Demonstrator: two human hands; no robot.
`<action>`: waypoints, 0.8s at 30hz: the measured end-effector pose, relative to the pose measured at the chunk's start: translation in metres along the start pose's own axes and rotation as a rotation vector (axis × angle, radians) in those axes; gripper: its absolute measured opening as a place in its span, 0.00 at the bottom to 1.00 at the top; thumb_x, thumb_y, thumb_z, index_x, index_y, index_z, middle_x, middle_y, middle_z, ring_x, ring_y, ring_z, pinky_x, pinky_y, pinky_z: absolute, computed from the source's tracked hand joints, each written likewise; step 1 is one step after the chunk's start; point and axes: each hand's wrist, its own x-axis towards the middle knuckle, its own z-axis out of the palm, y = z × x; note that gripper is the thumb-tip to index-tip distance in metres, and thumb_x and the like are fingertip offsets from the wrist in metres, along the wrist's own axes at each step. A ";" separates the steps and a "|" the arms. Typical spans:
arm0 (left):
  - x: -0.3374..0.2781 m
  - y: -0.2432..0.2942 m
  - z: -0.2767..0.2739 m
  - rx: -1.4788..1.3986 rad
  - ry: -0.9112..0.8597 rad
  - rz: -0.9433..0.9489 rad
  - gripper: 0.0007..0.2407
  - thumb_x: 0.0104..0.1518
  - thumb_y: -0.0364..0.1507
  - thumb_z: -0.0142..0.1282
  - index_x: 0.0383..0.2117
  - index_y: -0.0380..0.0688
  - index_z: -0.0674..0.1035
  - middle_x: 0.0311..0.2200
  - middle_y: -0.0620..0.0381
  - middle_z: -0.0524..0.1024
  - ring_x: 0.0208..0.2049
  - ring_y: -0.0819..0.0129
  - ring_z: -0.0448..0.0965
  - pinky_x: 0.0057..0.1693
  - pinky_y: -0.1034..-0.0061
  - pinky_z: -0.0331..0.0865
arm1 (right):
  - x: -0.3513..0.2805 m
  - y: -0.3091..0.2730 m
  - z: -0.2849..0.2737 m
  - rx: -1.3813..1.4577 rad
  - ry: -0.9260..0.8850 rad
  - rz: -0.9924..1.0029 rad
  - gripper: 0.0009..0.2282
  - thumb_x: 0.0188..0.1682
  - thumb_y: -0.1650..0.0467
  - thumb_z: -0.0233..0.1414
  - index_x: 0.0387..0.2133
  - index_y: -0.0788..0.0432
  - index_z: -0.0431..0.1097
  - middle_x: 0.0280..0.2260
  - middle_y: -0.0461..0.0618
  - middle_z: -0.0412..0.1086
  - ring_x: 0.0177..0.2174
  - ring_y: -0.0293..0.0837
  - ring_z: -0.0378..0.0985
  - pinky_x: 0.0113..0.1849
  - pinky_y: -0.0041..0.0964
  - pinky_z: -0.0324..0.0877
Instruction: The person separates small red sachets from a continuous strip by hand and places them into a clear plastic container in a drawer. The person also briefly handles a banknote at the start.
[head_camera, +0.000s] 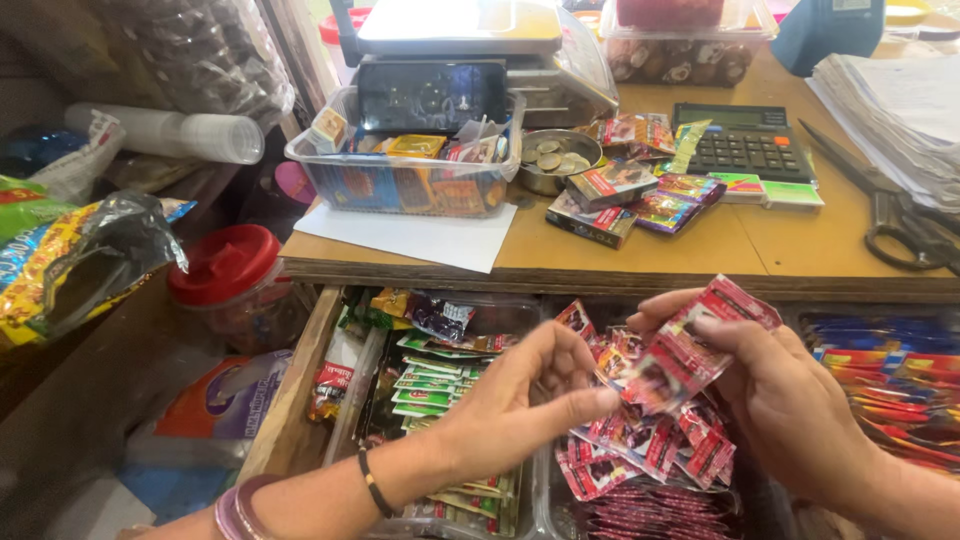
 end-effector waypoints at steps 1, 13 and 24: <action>-0.002 -0.001 0.002 0.002 -0.009 -0.004 0.17 0.57 0.40 0.64 0.42 0.43 0.73 0.31 0.67 0.73 0.32 0.83 0.69 0.41 0.84 0.66 | -0.002 0.001 0.001 0.213 0.034 0.080 0.18 0.55 0.71 0.39 0.51 0.71 0.71 0.45 0.63 0.75 0.40 0.52 0.83 0.45 0.46 0.76; -0.054 -0.002 0.026 -0.003 -0.283 -0.138 0.07 0.59 0.31 0.63 0.35 0.43 0.79 0.26 0.68 0.74 0.29 0.84 0.72 0.36 0.85 0.67 | -0.029 -0.006 -0.019 -0.206 -0.013 0.376 0.11 0.54 0.67 0.55 0.42 0.62 0.67 0.27 0.53 0.62 0.28 0.42 0.63 0.28 0.44 0.62; -0.056 0.040 0.027 0.306 -0.032 0.059 0.08 0.55 0.34 0.65 0.27 0.42 0.81 0.18 0.64 0.75 0.22 0.80 0.75 0.31 0.82 0.70 | -0.040 -0.003 -0.010 -0.945 -0.550 0.242 0.26 0.44 0.58 0.58 0.57 0.49 0.67 0.45 0.49 0.76 0.47 0.46 0.76 0.48 0.40 0.72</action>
